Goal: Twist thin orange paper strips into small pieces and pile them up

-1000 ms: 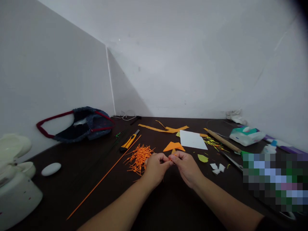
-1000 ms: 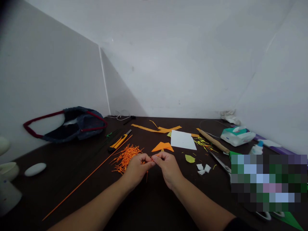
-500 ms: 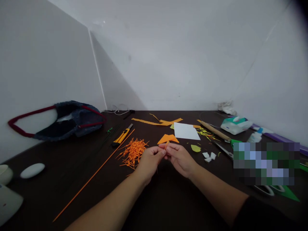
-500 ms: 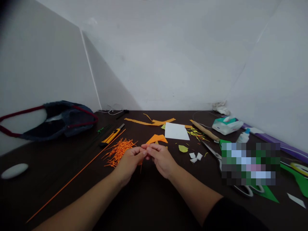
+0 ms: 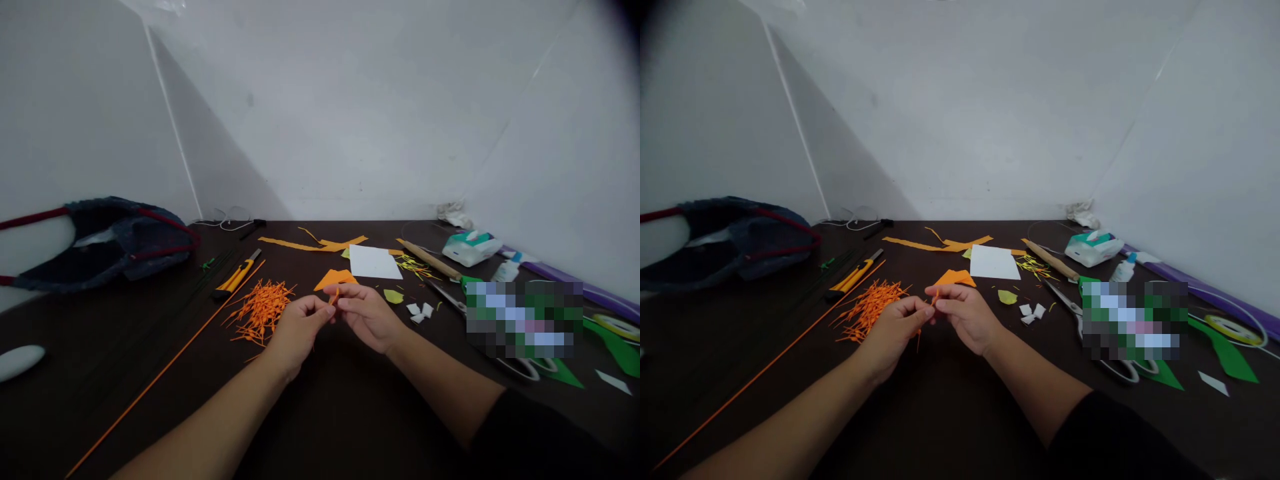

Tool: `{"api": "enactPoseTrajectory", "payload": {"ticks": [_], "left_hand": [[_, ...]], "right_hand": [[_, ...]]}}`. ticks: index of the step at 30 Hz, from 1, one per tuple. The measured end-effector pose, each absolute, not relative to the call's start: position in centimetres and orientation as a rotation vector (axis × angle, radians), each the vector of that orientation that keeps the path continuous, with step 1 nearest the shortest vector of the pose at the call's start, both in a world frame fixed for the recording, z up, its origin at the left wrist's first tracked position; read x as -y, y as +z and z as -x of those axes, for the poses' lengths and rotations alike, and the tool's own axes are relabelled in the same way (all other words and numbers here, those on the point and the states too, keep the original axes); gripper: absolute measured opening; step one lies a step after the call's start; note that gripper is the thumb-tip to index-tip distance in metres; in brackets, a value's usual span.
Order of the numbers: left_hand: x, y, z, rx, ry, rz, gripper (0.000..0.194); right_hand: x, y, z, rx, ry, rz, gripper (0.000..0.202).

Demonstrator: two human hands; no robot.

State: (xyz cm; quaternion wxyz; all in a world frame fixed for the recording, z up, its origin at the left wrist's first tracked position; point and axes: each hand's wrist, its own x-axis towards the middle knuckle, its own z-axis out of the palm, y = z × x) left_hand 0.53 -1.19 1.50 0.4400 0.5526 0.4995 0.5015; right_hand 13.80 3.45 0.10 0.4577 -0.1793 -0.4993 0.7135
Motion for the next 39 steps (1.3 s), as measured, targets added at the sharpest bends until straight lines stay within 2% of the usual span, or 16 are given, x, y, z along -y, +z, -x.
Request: {"api": "enactPoseTrajectory", "payload": {"ticks": [5, 13, 20, 25, 39], "left_hand": [[1.2, 1.5, -0.7, -1.288, 1.301, -1.449, 0.016], [0.3, 0.4, -0.2, -1.528, 1.311, -1.594, 0.025], [0.2, 0.5, -0.3, -1.710, 1.294, -1.744, 0.018], [0.5, 0.8, -0.5, -1.633, 1.286, -1.713, 0.019], [0.8, 0.8, -0.6, -1.492, 1.224, -1.746, 0.017]], "right_hand": [[-3.3, -0.2, -13.3, 1.190, 1.634, 0.530, 0.005], [-2.7, -0.1, -12.5, 1.187, 1.570, 0.623, 0.009], [-2.4, 0.1, -12.0, 1.123, 1.502, 0.688, 0.005], [-2.3, 0.2, -11.9, 1.045, 1.557, 0.589, 0.017], [-2.2, 0.3, -11.9, 0.941, 1.621, 0.484, 0.024]]}}
